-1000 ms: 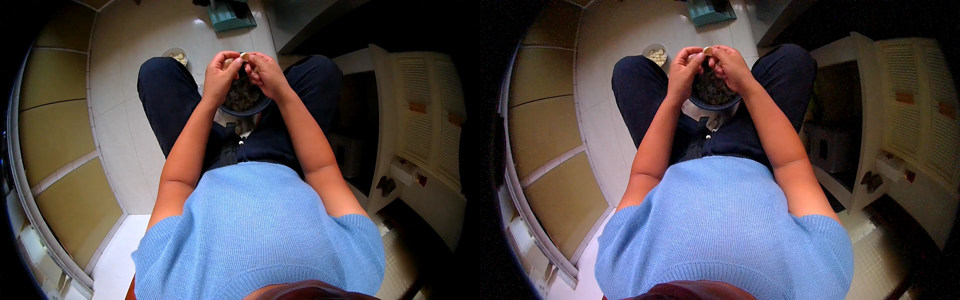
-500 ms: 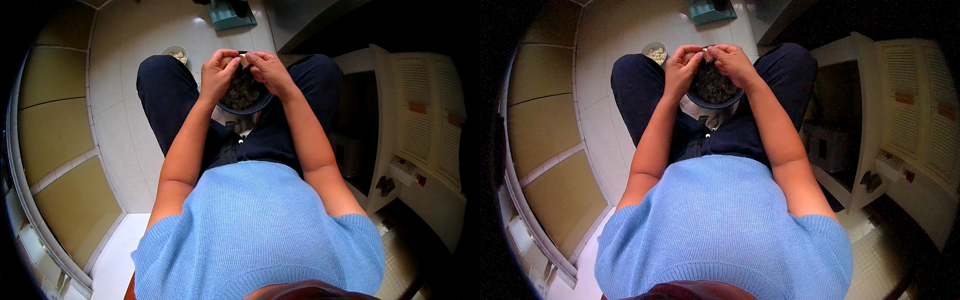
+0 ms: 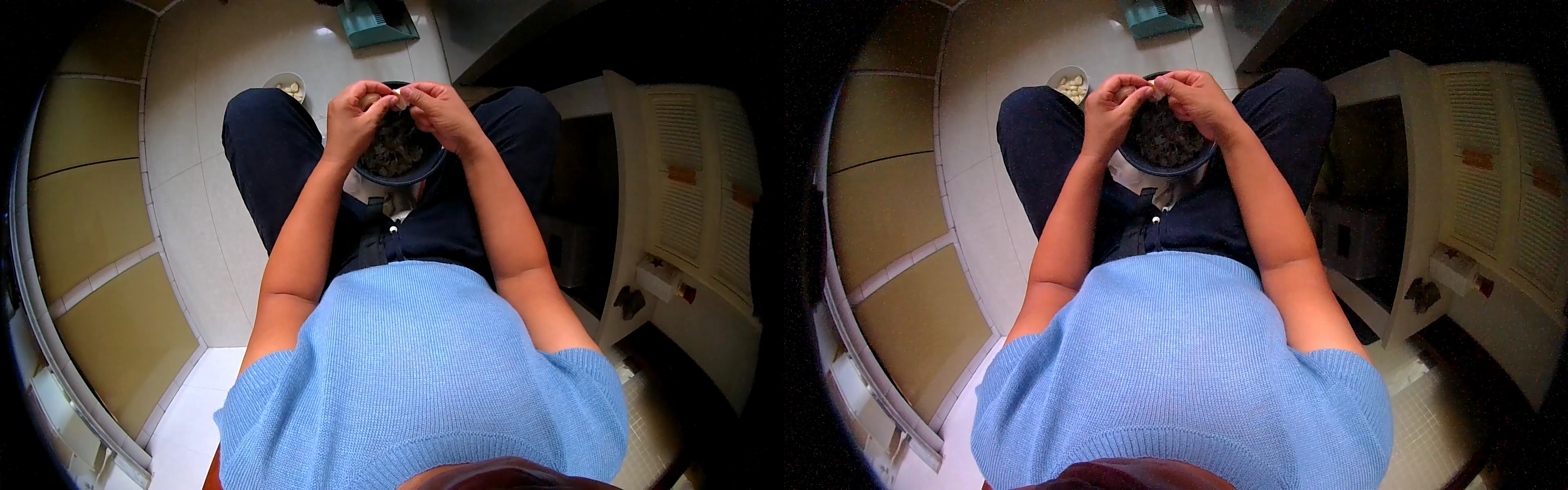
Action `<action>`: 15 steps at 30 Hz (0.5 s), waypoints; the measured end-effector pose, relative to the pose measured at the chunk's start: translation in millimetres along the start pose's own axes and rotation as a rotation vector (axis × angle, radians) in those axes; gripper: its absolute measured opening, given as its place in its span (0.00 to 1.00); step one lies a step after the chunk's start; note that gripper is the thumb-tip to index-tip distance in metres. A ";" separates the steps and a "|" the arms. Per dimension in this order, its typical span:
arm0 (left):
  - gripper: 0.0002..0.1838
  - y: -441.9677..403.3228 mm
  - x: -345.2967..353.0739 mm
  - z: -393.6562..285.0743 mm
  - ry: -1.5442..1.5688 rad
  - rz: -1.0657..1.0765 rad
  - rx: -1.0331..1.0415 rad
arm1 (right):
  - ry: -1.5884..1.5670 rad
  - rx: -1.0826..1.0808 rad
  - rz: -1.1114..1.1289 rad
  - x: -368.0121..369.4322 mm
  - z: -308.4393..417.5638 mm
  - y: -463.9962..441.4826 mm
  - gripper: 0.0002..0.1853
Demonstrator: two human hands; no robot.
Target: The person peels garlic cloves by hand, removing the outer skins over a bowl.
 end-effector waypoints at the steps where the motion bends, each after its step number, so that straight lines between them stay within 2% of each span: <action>1: 0.06 0.0 -1.0 0.3 0.000 0.000 -0.001 | 0.011 0.000 0.006 -0.4 -0.2 0.1 0.10; 3: 0.05 -0.9 -3.9 1.0 -0.090 0.045 0.020 | 0.034 0.005 -0.002 0.0 1.1 1.7 0.10; 9: 0.03 1.6 -5.0 -1.1 -0.044 0.176 -0.021 | 0.074 0.025 0.007 -2.0 3.0 4.4 0.10; 15: 0.03 3.1 -3.5 2.5 -0.170 0.158 0.074 | 0.071 0.022 0.010 -3.2 -0.3 3.7 0.10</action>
Point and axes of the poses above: each hand's wrist, its own y-axis away from the middle knuckle, its own x-axis out of the palm, z = x × y, the point moved 1 cm from there along -y, towards the middle knuckle, and after that the axes turned 4 degrees about y, right-handed, at the moved point
